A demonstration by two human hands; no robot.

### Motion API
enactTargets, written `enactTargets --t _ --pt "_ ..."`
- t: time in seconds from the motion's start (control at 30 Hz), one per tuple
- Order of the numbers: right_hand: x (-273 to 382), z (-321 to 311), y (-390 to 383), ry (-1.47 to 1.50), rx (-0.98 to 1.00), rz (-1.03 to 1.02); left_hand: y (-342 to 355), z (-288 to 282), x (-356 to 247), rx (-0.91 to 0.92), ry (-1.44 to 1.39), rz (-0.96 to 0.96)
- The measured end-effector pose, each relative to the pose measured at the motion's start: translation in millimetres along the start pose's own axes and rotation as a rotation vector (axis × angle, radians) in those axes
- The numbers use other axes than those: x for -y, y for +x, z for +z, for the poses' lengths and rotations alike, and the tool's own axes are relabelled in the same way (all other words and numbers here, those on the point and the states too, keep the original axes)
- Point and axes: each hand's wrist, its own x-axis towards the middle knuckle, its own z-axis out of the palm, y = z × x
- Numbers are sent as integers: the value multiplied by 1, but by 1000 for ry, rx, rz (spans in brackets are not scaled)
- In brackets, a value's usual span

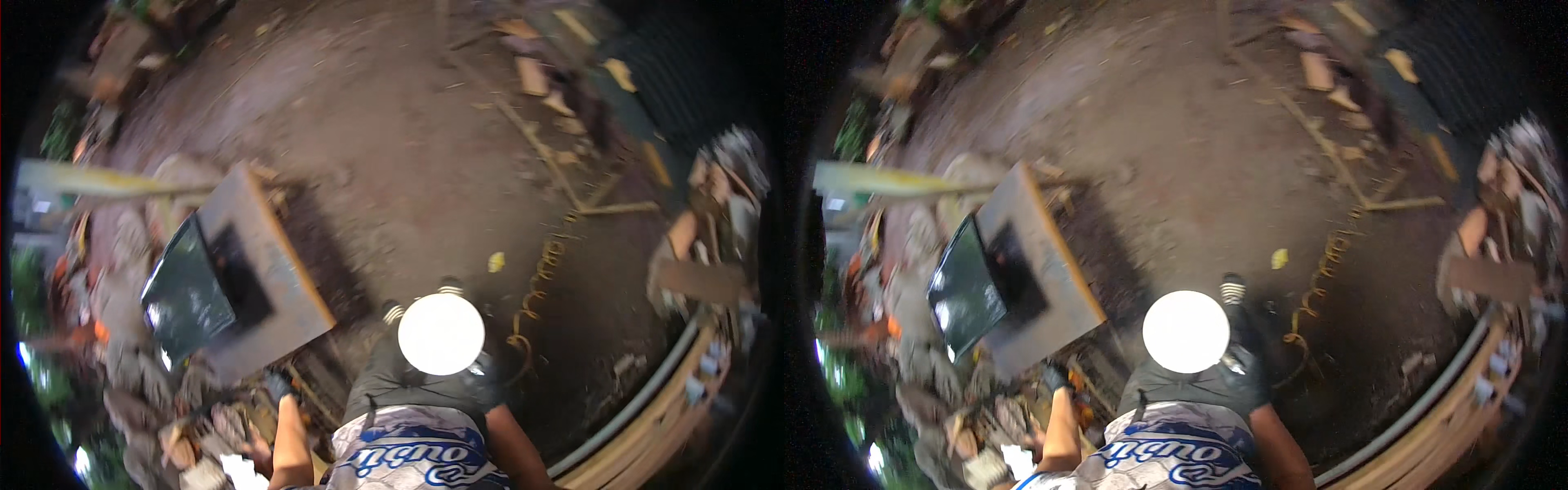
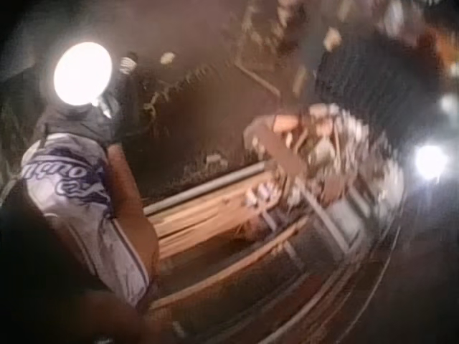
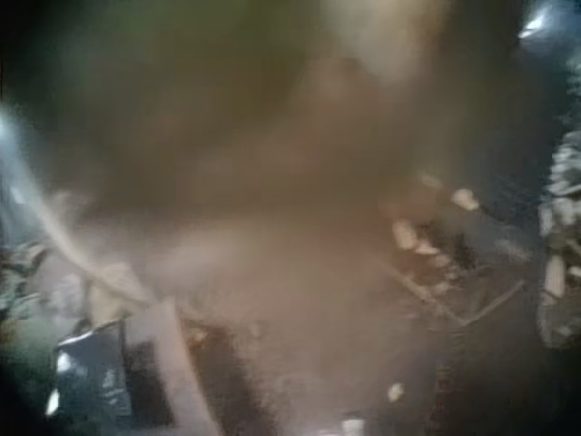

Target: The person uses a spray gun to apply a black coating to flat rectangular panels, turning them over and placing them on a stack after each coat.

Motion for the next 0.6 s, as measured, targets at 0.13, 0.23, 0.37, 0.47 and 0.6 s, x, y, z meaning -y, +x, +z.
enactTargets --t 0.13,0.23,0.37,0.47,0.6 --pt "47 -13 -36 207 -97 -38 -6 28 -72 32 104 -97" --pt "47 -17 -55 201 -137 -44 -11 34 -121 -3 -788 -155" --pt "62 -19 -82 391 -238 14 -20 37 -137 31 -396 -200" --pt "76 -21 -110 362 -204 -8 -7 28 -97 3 -451 -98" --pt "93 -15 -119 336 -259 -197 -8 31 -99 -85 -359 -94"
